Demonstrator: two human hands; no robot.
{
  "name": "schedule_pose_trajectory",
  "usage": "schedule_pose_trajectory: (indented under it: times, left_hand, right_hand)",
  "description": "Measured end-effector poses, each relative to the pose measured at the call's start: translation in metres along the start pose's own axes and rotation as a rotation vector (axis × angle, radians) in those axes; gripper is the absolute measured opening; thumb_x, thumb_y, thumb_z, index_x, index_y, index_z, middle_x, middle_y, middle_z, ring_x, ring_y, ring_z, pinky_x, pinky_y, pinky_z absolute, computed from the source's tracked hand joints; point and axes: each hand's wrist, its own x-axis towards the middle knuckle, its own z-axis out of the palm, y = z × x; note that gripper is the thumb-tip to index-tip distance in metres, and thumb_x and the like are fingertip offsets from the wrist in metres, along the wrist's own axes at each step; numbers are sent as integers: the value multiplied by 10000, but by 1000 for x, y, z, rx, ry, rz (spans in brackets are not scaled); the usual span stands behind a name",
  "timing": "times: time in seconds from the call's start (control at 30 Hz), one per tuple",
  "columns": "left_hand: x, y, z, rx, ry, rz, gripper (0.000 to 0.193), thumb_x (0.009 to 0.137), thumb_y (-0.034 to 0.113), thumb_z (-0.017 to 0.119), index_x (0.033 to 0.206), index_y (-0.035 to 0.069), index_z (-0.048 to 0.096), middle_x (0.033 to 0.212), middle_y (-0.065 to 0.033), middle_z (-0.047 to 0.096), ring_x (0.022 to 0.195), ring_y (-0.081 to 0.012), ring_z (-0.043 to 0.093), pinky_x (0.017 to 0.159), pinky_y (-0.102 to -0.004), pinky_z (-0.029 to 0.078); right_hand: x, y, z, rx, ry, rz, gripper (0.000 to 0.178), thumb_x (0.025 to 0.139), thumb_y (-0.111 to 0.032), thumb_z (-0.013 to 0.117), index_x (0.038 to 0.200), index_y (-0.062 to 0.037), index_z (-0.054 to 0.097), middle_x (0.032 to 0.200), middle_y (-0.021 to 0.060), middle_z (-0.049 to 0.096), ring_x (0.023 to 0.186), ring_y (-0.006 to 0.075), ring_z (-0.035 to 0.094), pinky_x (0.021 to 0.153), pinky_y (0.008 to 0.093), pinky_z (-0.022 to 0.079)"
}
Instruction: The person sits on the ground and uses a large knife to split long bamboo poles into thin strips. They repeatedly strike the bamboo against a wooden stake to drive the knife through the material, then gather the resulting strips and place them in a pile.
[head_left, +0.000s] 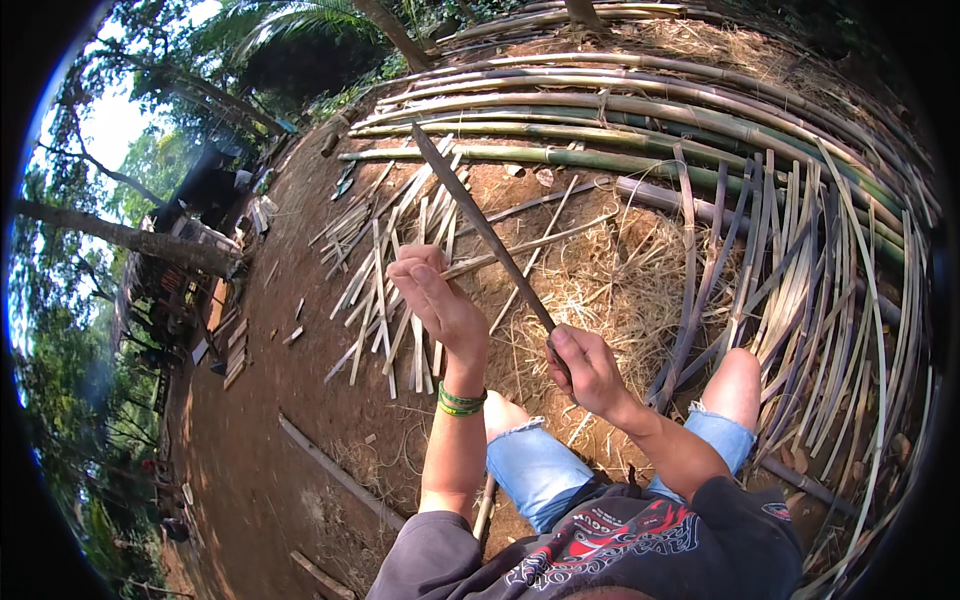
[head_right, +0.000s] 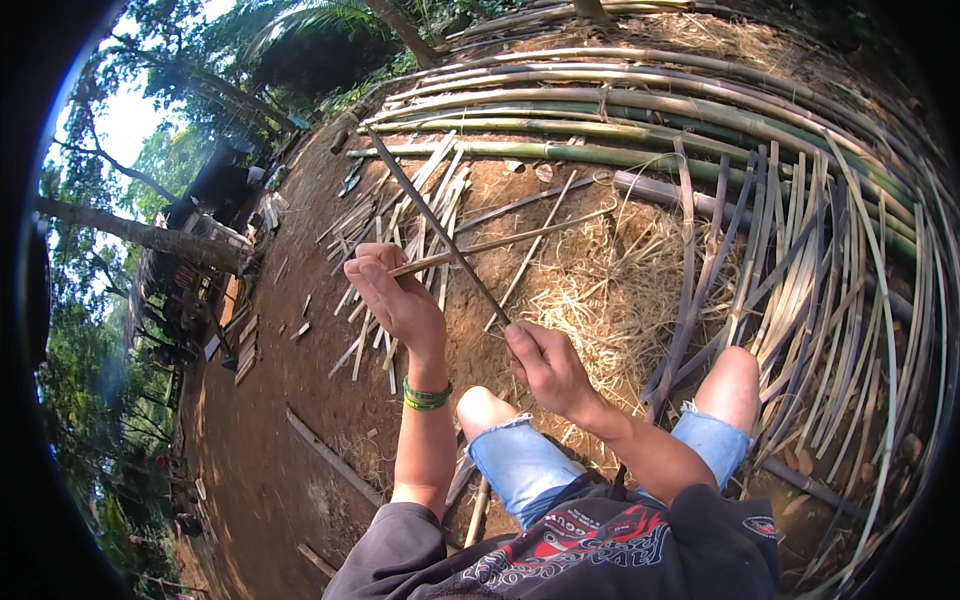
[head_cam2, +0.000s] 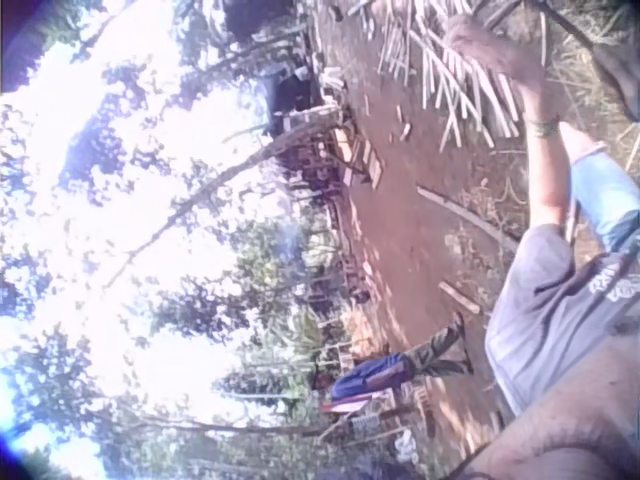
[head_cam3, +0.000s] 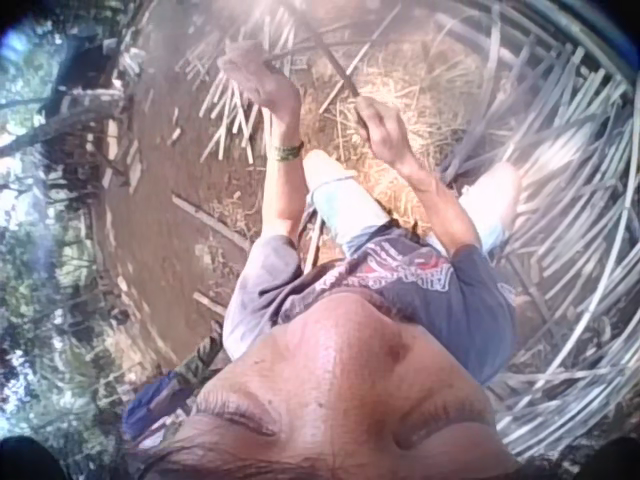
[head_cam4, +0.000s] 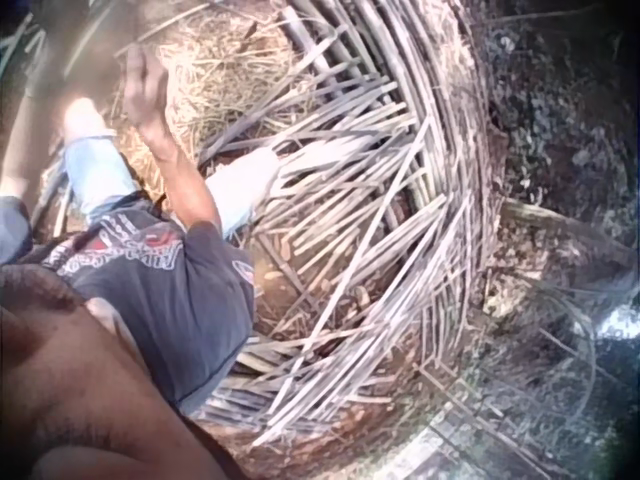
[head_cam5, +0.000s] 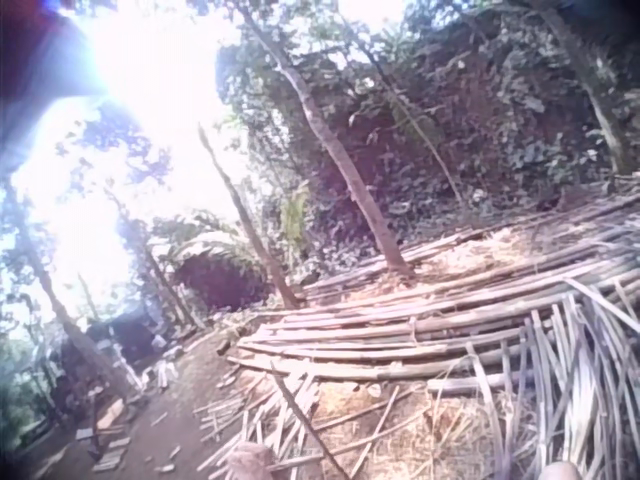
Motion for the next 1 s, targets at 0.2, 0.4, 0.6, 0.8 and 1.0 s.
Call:
schedule_pose_trajectory:
  times: [0.2,0.4,0.6,0.8,1.0]
  left_hand:
    - [-21,17,25,22,11,-26,294,1073,301,348,856,106,309,839,-15,328,752,-117,280,710,-305,286]
    - [-24,15,24,135,93,44,315,1074,323,324,857,95,318,794,-27,336,735,-131,288,688,-306,274]
    - [-35,18,33,128,166,-35,326,1064,332,347,846,90,331,774,-23,330,719,-131,301,683,-312,275]
    - [-41,24,28,40,133,10,250,1037,240,352,844,83,329,758,-28,331,709,-135,308,666,-317,274]
    - [-45,20,28,-38,166,-14,254,1029,246,364,841,81,319,762,-37,338,718,-138,317,673,-312,295]
  right_hand:
    - [13,27,-15,-328,122,-290,484,1000,-390,493,745,20,508,515,160,440,450,247,423,459,391,357]
    - [6,27,-17,-330,143,-112,466,999,-386,493,768,14,546,526,171,472,465,265,486,500,420,383]
    - [27,88,-52,-352,283,-115,519,1006,-411,482,699,4,532,500,115,467,450,220,441,469,408,360]
    - [4,49,-34,-359,154,-204,491,999,-413,496,742,2,549,499,164,463,436,288,471,480,422,378]
    - [13,87,-54,-462,103,-453,491,986,-423,511,713,-15,500,504,184,449,437,354,469,462,418,368]
